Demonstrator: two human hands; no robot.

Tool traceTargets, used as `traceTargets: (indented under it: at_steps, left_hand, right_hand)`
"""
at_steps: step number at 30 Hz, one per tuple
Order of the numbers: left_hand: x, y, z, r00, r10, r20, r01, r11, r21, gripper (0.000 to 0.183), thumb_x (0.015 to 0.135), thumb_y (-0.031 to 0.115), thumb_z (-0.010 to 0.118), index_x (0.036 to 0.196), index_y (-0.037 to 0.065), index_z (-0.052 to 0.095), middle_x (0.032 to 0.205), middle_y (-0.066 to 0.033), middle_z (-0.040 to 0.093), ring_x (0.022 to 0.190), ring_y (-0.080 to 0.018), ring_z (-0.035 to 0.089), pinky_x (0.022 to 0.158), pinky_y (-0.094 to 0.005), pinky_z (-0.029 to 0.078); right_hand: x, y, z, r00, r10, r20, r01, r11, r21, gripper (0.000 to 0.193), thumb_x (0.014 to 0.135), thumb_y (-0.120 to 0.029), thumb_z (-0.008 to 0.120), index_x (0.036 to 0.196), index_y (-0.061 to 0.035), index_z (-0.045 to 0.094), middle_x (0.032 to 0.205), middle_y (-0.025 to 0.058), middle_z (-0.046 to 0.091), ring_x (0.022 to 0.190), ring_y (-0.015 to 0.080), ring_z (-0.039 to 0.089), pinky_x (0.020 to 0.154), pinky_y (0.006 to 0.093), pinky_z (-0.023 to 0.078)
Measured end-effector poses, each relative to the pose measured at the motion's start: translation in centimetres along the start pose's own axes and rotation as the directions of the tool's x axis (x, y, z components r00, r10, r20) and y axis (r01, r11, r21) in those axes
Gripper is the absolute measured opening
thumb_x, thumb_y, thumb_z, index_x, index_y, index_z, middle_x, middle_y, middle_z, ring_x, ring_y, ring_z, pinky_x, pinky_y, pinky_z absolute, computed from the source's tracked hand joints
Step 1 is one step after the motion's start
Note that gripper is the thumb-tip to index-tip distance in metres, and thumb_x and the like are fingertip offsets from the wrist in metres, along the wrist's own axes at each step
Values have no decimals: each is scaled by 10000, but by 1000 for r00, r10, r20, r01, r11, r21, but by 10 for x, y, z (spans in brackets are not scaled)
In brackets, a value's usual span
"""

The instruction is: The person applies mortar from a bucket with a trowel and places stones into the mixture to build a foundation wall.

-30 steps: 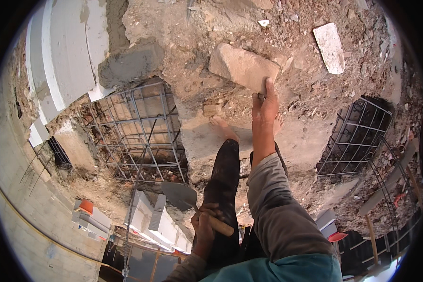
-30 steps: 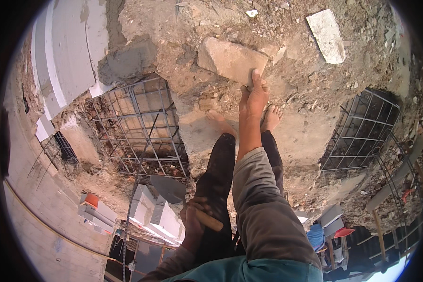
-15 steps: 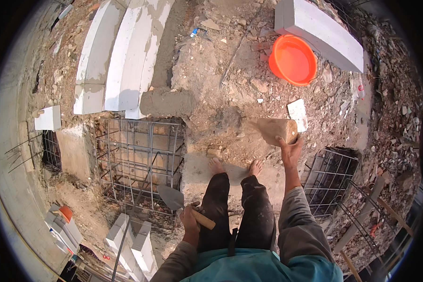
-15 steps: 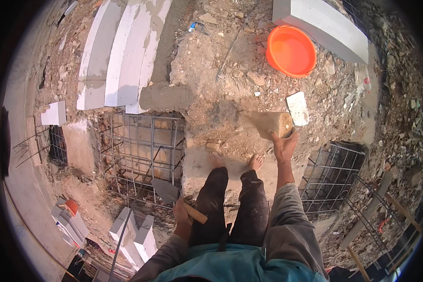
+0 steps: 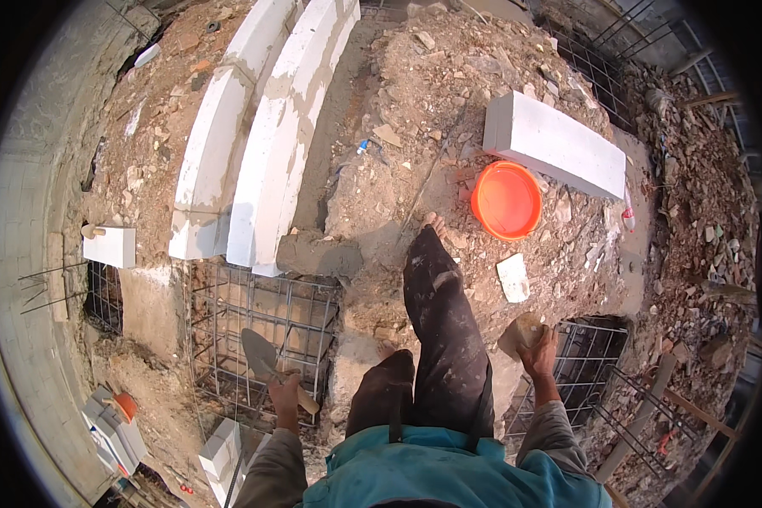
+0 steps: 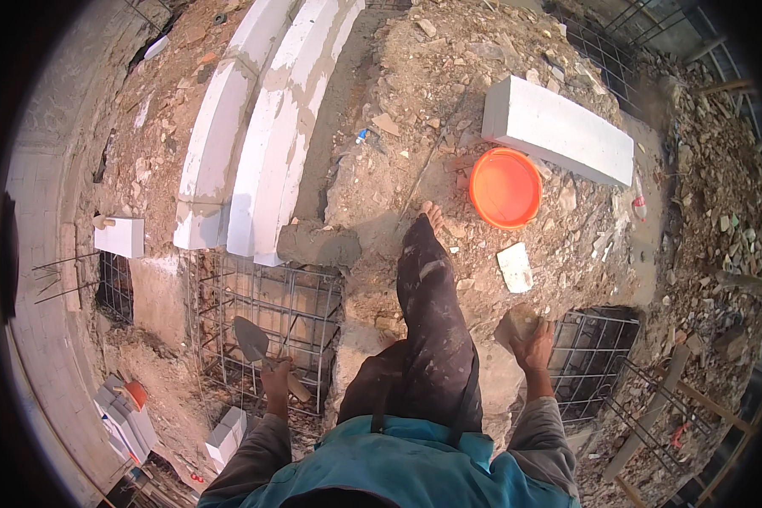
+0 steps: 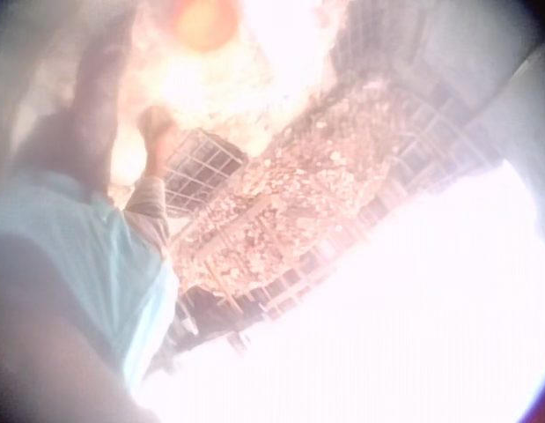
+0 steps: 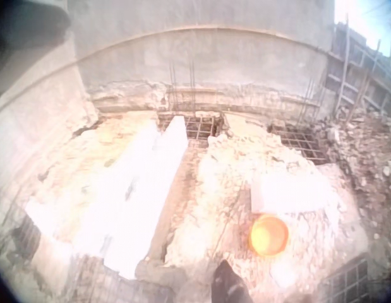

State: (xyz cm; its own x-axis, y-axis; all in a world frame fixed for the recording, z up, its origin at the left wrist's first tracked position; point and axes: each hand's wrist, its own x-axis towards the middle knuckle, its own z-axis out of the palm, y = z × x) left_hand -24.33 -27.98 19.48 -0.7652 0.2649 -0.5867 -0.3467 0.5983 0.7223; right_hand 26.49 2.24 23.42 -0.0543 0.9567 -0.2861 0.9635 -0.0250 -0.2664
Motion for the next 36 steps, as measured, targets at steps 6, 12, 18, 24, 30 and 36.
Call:
traceTargets:
  at_steps: [6,12,18,24,30,36]
  left_hand:
    - [23,115,67,984,-47,174,-22,927,373,191,750,118,668,864,-35,664,709,-31,621,617,-107,509,593,-316,449]
    - [-31,266,85,975,-192,110,119,874,472,276,727,184,695,903,-28,674,739,-98,668,657,-204,629,625,-368,482]
    - [-63,317,45,987,-87,132,-38,681,732,324,769,294,686,797,-26,654,782,-228,661,752,-445,630,682,-490,486]
    - [-34,296,-1,869,-69,490,-467,214,858,329,775,362,698,702,45,650,665,-162,630,596,-332,586,557,-473,451]
    - [75,454,111,965,-255,62,64,459,886,260,695,258,636,730,1,652,717,-188,663,730,-379,649,687,-467,501]
    - [184,561,210,984,21,176,-107,862,496,212,725,197,651,737,-15,644,615,-137,616,547,-211,558,571,-388,459]
  right_hand:
    - [141,-92,-33,995,-72,64,63,989,134,753,641,-213,791,1226,55,400,1096,240,469,1047,426,486,917,480,430]
    - [240,-165,-138,995,-85,44,69,957,282,818,624,-229,784,1272,75,388,1137,244,469,1066,424,482,935,463,422]
    - [298,-198,-221,995,-81,59,66,970,234,814,616,-233,775,1266,73,394,1121,248,470,1067,420,483,928,470,424]
    - [324,-199,-277,987,-74,140,46,979,200,823,613,-232,789,1279,40,389,1161,241,471,1092,417,500,936,475,439]
    - [330,-219,-341,958,132,254,-172,974,145,983,629,-283,818,1403,23,294,1220,263,515,1169,443,486,1006,469,423]
    - [364,-216,-338,933,211,292,-214,977,-23,955,630,-275,835,1377,4,309,1232,248,535,1108,419,540,947,465,458]
